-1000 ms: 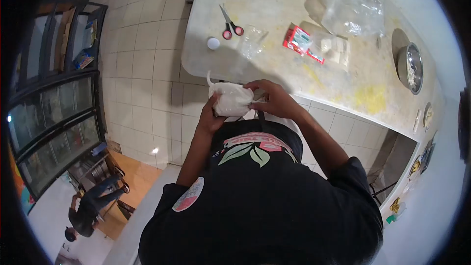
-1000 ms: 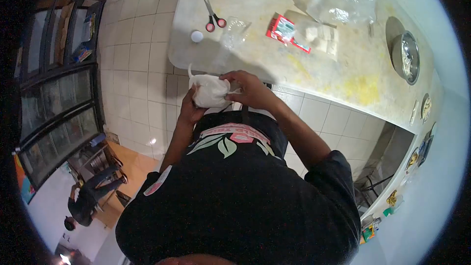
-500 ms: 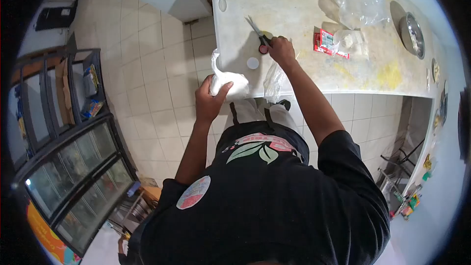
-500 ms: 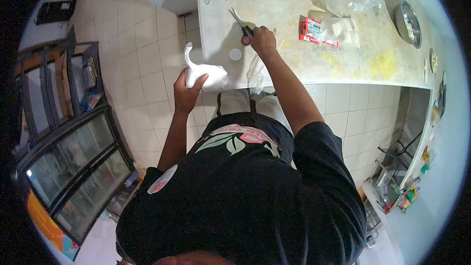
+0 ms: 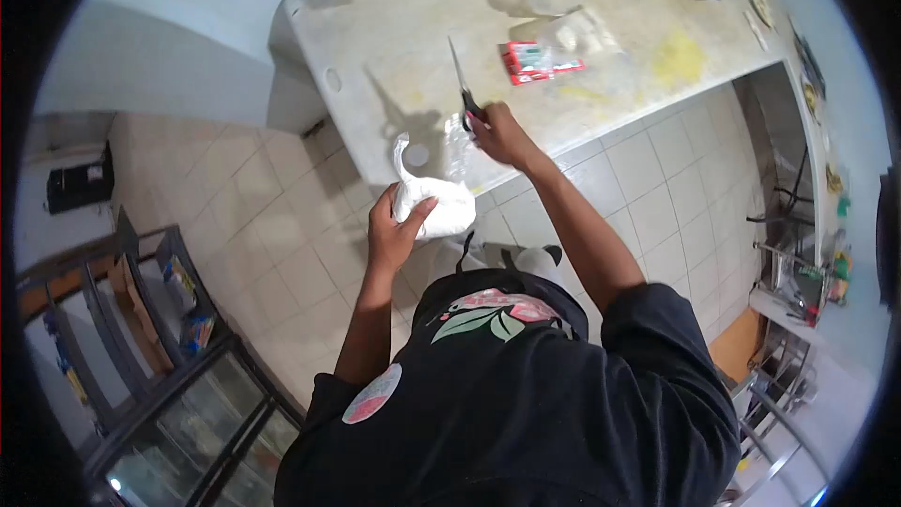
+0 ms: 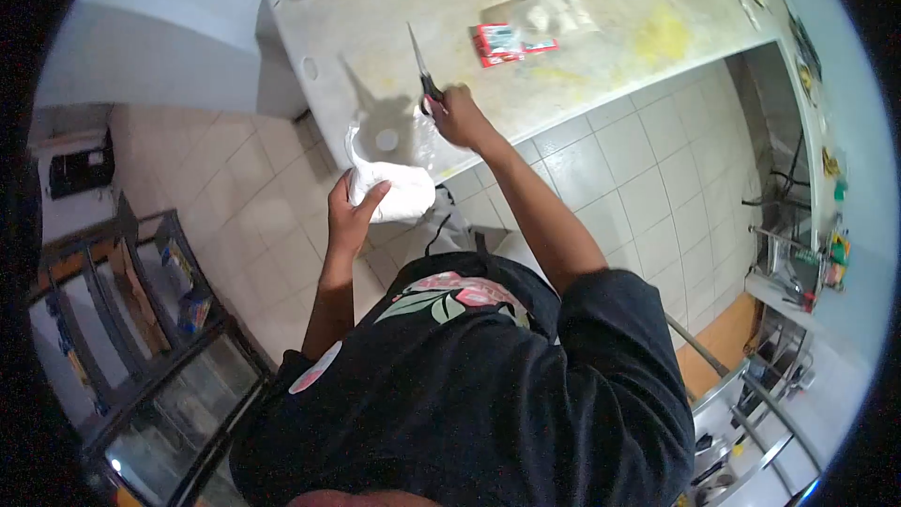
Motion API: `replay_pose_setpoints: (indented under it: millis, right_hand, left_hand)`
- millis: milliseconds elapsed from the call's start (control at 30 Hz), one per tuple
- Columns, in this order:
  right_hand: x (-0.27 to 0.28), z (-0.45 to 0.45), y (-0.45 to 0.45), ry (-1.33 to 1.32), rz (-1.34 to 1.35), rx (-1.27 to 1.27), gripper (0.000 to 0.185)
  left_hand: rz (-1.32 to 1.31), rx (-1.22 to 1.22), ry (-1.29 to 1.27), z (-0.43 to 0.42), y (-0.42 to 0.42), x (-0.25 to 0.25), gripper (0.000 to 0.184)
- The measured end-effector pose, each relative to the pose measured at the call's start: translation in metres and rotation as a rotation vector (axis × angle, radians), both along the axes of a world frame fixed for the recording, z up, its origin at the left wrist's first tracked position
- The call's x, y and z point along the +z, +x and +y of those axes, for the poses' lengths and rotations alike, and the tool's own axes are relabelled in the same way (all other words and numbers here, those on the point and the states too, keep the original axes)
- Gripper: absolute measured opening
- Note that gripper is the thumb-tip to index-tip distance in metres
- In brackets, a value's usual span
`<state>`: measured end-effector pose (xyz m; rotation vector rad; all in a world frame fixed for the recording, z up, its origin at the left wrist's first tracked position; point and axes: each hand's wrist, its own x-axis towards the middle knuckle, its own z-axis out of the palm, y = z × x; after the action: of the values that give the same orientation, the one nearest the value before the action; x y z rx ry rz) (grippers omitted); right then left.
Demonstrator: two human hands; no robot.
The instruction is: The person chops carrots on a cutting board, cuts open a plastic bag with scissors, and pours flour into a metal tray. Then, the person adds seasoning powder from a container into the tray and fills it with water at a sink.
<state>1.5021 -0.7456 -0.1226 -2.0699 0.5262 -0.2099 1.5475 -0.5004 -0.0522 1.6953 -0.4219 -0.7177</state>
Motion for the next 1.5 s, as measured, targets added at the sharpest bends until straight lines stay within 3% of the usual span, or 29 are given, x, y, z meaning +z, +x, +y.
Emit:
replay_pose_setpoints:
  millis: [100, 133, 233, 333, 433, 533, 567, 633, 700, 733, 800, 900, 967, 1033, 1167, 1267, 1300, 1433, 1500]
  right_hand:
    - [0.02, -0.016, -0.125, -0.011, -0.094, -0.026, 0.021]
    - [0.041, -0.019, -0.171, 0.058, 0.091, 0.118, 0.018]
    - [0.064, -0.005, -0.307, 0.455, 0.223, 0.482, 0.018]
    - [0.105, 0.037, -0.383, 0.766, 0.371, 0.373, 0.019]
    - [0.093, 0.05, -0.454, 0.49, 0.1, 0.102, 0.018]
    - [0.077, 0.053, -0.526, 0.703, -0.072, -0.254, 0.02]
    - [0.078, 0.05, -0.547, 0.658, -0.156, -0.222, 0.039]
    - [0.091, 0.025, -0.573, 0.697, -0.123, -0.218, 0.055]
    - [0.09, 0.022, -0.611, 0.682, -0.129, -0.246, 0.078]
    - [0.094, 0.02, -0.628, 0.65, -0.102, -0.31, 0.072]
    - [0.091, 0.015, -0.648, 0.663, -0.132, -0.482, 0.061]
    - [0.037, -0.007, -0.663, 0.351, -0.181, -0.7, 0.046]
    - [0.048, -0.05, -0.656, 0.674, -0.306, -1.089, 0.034]
    - [0.076, -0.105, -0.643, 0.681, -0.447, -1.254, 0.025]
    - [0.104, -0.194, -0.635, 0.698, -0.743, -1.156, 0.02]
    - [0.105, -0.25, -0.651, 0.695, -0.673, -1.143, 0.025]
    - [0.118, -0.263, -0.653, 0.727, -0.757, -1.131, 0.026]
    - [0.138, -0.315, -0.702, 0.594, -0.595, -1.287, 0.028]
    - [0.143, -0.328, -0.726, 0.395, -0.599, -1.367, 0.034]
  left_hand:
    - [-0.025, -0.055, -0.014, -0.025, -0.017, 0.006, 0.028]
    - [-0.036, -0.079, -0.012, -0.031, -0.019, 0.002, 0.028]
    - [-0.055, -0.158, 0.013, -0.055, -0.041, -0.004, 0.027]
    - [-0.103, -0.281, 0.055, -0.094, -0.074, -0.005, 0.027]
    - [-0.158, -0.4, 0.096, -0.139, -0.125, 0.002, 0.029]
    - [-0.168, -0.486, 0.075, -0.185, -0.202, 0.003, 0.031]
    - [-0.187, -0.522, 0.082, -0.202, -0.23, 0.004, 0.031]
    - [-0.265, -0.622, 0.1, -0.241, -0.272, 0.004, 0.031]
    - [-0.158, -0.742, 0.156, -0.268, -0.323, 0.017, 0.031]
    - [-0.103, -0.825, 0.171, -0.283, -0.344, 0.019, 0.031]
    - [-0.07, -0.917, 0.144, -0.303, -0.374, 0.017, 0.03]
    - [-0.068, -1.016, 0.11, -0.328, -0.394, 0.009, 0.029]
    - [-0.096, -1.086, 0.121, -0.347, -0.414, 0.016, 0.029]
    - [-0.109, -1.144, 0.128, -0.37, -0.436, 0.017, 0.029]
    - [-0.112, -1.239, 0.079, -0.428, -0.477, 0.016, 0.026]
    - [-0.182, -1.329, 0.02, -0.484, -0.507, 0.025, 0.027]
    - [-0.218, -1.357, -0.008, -0.502, -0.516, 0.028, 0.028]
    - [-0.25, -1.474, -0.116, -0.58, -0.564, 0.035, 0.031]
    - [-0.255, -1.561, -0.122, -0.615, -0.588, 0.044, 0.03]
